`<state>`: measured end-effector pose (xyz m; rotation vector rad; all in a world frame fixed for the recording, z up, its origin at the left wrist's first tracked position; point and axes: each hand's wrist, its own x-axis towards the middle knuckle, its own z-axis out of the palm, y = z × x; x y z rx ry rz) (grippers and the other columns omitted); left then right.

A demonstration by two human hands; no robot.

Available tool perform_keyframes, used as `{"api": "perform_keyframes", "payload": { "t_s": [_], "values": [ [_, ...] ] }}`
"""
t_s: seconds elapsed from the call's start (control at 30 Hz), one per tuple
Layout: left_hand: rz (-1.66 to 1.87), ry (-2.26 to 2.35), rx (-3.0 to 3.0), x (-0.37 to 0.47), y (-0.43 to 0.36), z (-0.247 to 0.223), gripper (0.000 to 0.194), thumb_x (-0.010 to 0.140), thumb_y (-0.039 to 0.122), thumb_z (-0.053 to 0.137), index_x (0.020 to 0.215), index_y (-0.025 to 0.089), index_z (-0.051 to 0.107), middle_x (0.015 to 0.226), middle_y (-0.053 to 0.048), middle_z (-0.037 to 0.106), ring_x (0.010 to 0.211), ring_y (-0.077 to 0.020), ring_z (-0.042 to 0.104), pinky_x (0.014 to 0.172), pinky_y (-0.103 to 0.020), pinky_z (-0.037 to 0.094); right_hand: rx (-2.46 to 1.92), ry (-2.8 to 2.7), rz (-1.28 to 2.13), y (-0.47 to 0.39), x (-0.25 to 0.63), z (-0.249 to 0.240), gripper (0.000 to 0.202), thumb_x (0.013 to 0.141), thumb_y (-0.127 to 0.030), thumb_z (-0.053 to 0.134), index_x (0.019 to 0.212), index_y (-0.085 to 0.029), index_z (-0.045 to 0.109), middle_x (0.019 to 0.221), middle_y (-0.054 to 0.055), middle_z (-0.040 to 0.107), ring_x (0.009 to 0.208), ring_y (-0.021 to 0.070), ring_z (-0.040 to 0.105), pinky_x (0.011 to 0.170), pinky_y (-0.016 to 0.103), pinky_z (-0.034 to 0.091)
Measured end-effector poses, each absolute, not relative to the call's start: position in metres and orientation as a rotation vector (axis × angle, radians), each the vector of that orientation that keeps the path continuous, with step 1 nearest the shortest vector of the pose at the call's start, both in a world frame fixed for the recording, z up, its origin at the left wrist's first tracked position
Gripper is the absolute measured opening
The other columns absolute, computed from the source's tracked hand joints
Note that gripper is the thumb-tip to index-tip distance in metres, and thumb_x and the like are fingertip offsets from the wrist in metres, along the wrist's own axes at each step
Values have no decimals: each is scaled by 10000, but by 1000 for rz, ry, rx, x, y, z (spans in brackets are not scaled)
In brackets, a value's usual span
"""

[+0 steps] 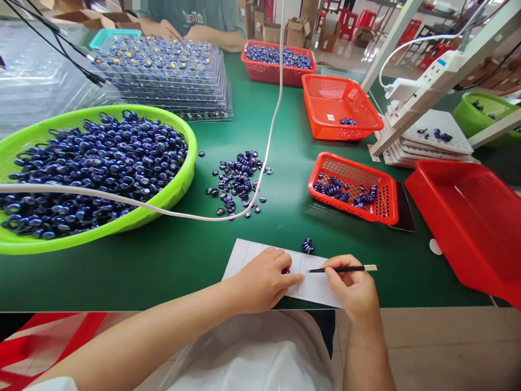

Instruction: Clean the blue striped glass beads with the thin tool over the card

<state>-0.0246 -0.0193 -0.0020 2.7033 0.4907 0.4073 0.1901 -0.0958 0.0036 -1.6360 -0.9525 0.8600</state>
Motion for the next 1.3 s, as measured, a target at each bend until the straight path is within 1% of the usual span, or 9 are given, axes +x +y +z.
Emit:
{"api": "perform_keyframes", "payload": {
  "t_s": [0.27, 0.57, 0.67, 0.83, 0.97, 1.07, 1.17, 1.23, 1.3],
  "values": [
    [420, 490, 2708, -24, -19, -3, 372, 877, 161, 530, 1229, 248, 615, 900, -73, 553, 776, -207, 487, 684, -343, 379, -1635, -979, 855, -96, 192, 2, 231, 774, -427, 720, 746, -209, 650, 779, 31, 682, 619, 133, 577, 544, 237, 463],
    [424, 492, 2698, -24, -18, -2, 366, 888, 171, 509, 1224, 247, 633, 887, -76, 560, 776, -207, 494, 688, -343, 376, -1602, -976, 830, -96, 193, 0, 212, 776, -408, 742, 753, -214, 658, 789, 30, 676, 706, 157, 620, 589, 250, 486],
    [439, 493, 2701, -23, -18, -1, 361, 890, 165, 500, 1212, 247, 641, 881, -74, 561, 768, -207, 493, 677, -343, 374, -1593, -959, 836, -96, 193, 0, 201, 778, -395, 748, 755, -216, 660, 789, 22, 671, 709, 151, 622, 616, 253, 498],
    [446, 489, 2706, -24, -18, -1, 372, 882, 157, 506, 1216, 248, 641, 886, -74, 560, 768, -207, 495, 670, -344, 379, -1570, -913, 841, -98, 194, 1, 209, 770, -387, 762, 754, -212, 649, 785, 23, 675, 702, 151, 628, 614, 256, 496],
    [465, 487, 2698, -24, -18, -4, 366, 871, 149, 510, 1194, 249, 649, 882, -76, 563, 763, -210, 500, 670, -341, 391, -1573, -875, 842, -98, 197, 0, 196, 764, -360, 764, 762, -213, 635, 797, 20, 682, 734, 158, 645, 653, 264, 515],
    [519, 487, 2637, -25, -18, -6, 379, 872, 120, 481, 1203, 219, 639, 892, -85, 584, 772, -207, 519, 698, -339, 423, -1560, -846, 825, -98, 201, -4, 200, 763, -350, 766, 766, -210, 623, 800, 27, 696, 664, 144, 621, 574, 252, 483],
    [596, 551, 2476, -26, -17, -4, 360, 909, 97, 418, 1210, 140, 612, 930, -111, 621, 822, -204, 560, 734, -322, 462, -1506, -845, 804, -99, 204, -7, 190, 765, -320, 770, 768, -204, 620, 798, 31, 709, 552, 106, 559, 481, 232, 424],
    [615, 643, 2344, -28, -16, 2, 306, 942, 118, 402, 1155, 114, 621, 946, -119, 642, 836, -196, 581, 728, -300, 472, -1467, -853, 782, -101, 203, -7, 167, 776, -295, 762, 775, -201, 625, 802, 30, 714, 503, 88, 535, 451, 226, 413],
    [606, 737, 2220, -28, -12, 10, 254, 955, 152, 424, 1086, 126, 640, 940, -103, 665, 813, -181, 594, 710, -280, 469, -1419, -864, 745, -105, 199, -5, 149, 782, -268, 756, 779, -199, 624, 814, 31, 718, 468, 79, 530, 441, 232, 428]
  ]
}}
